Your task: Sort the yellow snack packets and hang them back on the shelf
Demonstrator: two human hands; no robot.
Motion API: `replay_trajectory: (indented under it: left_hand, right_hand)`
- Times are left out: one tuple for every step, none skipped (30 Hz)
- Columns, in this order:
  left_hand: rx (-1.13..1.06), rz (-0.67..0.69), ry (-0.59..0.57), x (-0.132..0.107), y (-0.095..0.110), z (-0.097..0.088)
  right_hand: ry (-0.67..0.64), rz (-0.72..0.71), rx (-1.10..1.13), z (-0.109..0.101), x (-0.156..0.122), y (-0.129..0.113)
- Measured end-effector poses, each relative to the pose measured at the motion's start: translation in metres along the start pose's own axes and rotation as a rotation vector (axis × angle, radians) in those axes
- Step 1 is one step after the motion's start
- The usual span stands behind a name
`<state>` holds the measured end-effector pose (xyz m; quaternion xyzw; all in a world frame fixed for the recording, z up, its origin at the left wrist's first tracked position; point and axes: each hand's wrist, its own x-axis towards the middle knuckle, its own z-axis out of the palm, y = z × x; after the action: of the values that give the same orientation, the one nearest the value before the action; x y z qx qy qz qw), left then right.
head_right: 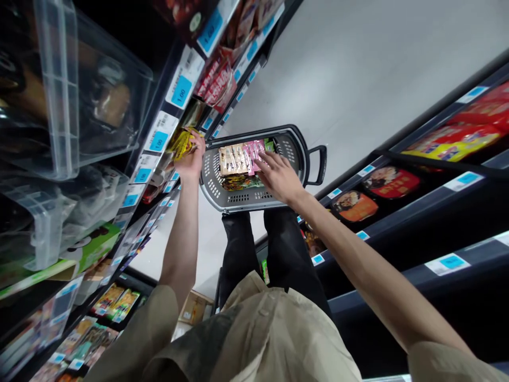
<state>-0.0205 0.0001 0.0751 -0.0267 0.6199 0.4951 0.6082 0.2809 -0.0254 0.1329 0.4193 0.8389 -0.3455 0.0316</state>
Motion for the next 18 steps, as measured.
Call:
replay_trajectory:
  left_hand:
    - [-0.003, 0.020, -0.001, 0.002, 0.003, 0.000]
    - [0.000, 0.040, 0.000, 0.003, 0.004, -0.001]
    - [0.008, 0.056, 0.003, 0.003, 0.003, -0.002]
    - [0.017, 0.068, 0.011, 0.003, -0.001, -0.004]
    - [0.030, 0.078, 0.023, 0.002, -0.008, -0.008]
    - [0.058, 0.084, 0.034, -0.001, -0.018, -0.012]
    - [0.124, 0.080, 0.048, -0.003, -0.031, -0.017]
    - [0.245, 0.065, 0.048, -0.007, -0.046, -0.023]
    - [0.438, 0.027, 0.025, -0.011, -0.062, -0.030]
    - [0.732, -0.032, -0.023, -0.015, -0.079, -0.038]
    - [1.091, -0.113, -0.106, -0.019, -0.096, -0.046]
    - [1.224, -0.169, -0.142, -0.023, -0.111, -0.054]
    - [1.325, -0.206, -0.176, -0.025, -0.125, -0.062]
    - [1.420, -0.236, -0.215, -0.026, -0.138, -0.070]
    - [1.493, -0.253, -0.247, -0.025, -0.149, -0.078]
    - [1.573, -0.262, -0.283, -0.023, -0.158, -0.085]
    - [1.653, -0.267, -0.321, -0.018, -0.167, -0.092]
    - [1.726, -0.265, -0.359, -0.012, -0.176, -0.098]
  right_hand:
    - [-0.024, 0.057, 0.004, 0.008, -0.022, 0.011]
    - [-0.047, 0.104, 0.008, 0.017, -0.042, 0.020]
    - [-0.071, 0.147, 0.014, 0.027, -0.062, 0.026]
    - [-0.103, 0.179, 0.025, 0.038, -0.081, 0.029]
    - [-0.143, 0.207, 0.041, 0.048, -0.098, 0.030]
    - [-0.184, 0.235, 0.057, 0.059, -0.115, 0.027]
    - [-0.234, 0.262, 0.072, 0.070, -0.130, 0.023]
    - [-0.279, 0.285, 0.090, 0.080, -0.144, 0.016]
    - [-0.336, 0.291, 0.119, 0.090, -0.157, 0.009]
    - [-0.391, 0.303, 0.150, 0.100, -0.169, 0.000]
    - [-0.444, 0.305, 0.182, 0.108, -0.179, -0.009]
    - [-0.491, 0.288, 0.213, 0.115, -0.188, -0.017]
    - [-0.519, 0.267, 0.233, 0.122, -0.194, -0.024]
    - [-0.516, 0.254, 0.241, 0.127, -0.199, -0.029]
    - [-0.483, 0.259, 0.239, 0.132, -0.202, -0.032]
    - [-0.441, 0.282, 0.232, 0.136, -0.202, -0.033]
    - [-0.400, 0.307, 0.226, 0.139, -0.201, -0.033]
    - [-0.368, 0.331, 0.222, 0.142, -0.199, -0.030]
